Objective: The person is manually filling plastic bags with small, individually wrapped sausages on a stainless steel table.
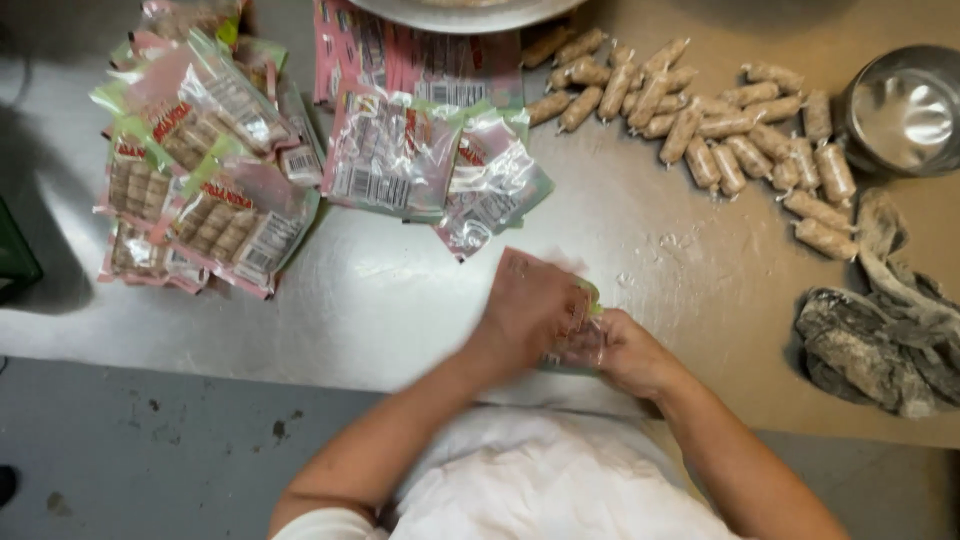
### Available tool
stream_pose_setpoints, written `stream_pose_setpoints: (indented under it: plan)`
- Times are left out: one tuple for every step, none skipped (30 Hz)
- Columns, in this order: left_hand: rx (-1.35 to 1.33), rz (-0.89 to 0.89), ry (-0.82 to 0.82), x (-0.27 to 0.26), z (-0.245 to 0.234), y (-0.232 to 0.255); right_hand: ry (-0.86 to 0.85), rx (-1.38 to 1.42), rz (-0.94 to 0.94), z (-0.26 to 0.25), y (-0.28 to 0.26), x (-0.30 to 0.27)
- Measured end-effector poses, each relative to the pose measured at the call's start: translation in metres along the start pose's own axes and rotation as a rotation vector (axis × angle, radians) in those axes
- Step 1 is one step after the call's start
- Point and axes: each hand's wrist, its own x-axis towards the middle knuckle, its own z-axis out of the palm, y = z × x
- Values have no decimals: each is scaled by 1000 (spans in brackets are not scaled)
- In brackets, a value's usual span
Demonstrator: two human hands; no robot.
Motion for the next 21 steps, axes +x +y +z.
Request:
stream_pose_setpoints:
  plan:
    - [-11,-10,-7,1,15,-44,1,4,16,-12,13,5]
    - [73,-23,52,0,31,-87,-13,-211,-3,-23,27,9]
    - [168,-38,127,2,44,-133,-42,-434,-36,-36,36,21]
    - [168,-52,136,2,49,-136,-57,-439,-34,-21,9,20]
    - [107,-29,166,4,53,-141,-101,-624,-40,-6,-18,20]
    - [45,-5,197,8,56,-146,-143,-809,-49,8,-46,20]
    - [47,2,193,8,56,-144,-136,-806,-51,5,-44,24]
    - [38,12,210,9,56,-142,-203,-862,-22,2,-42,29]
    - [24,21,230,10,59,-139,-271,-920,13,-3,-40,32]
    - [19,27,228,1,50,-129,-264,-920,16,6,-49,29]
    - [-21,-46,160,-2,39,-119,-381,-927,-45,12,-60,26]
    - [-59,-119,90,-4,28,-110,-497,-933,-107,18,-72,24]
    - [-60,-96,85,-8,26,-113,-474,-938,-109,12,-65,19]
    - [-55,-162,55,-12,24,-116,-392,-785,-129,6,-59,14]
    - [-51,-241,27,-20,23,-120,-322,-630,-146,2,-50,9]
    - [-54,-231,24,-25,25,-123,-311,-633,-146,-7,-47,1]
    - [-63,-291,28,-28,25,-127,-256,-457,-70,-17,-46,-3]
    - [-71,-351,32,-31,25,-131,-200,-280,5,-26,-45,-7]
    - [-72,-350,39,-30,21,-130,-202,-286,3,-32,-71,1]
    - [-83,-365,59,-29,18,-128,63,-535,-91,-37,-95,9]
    - [-98,-382,60,-34,18,-125,342,-765,-169,-40,-115,10]
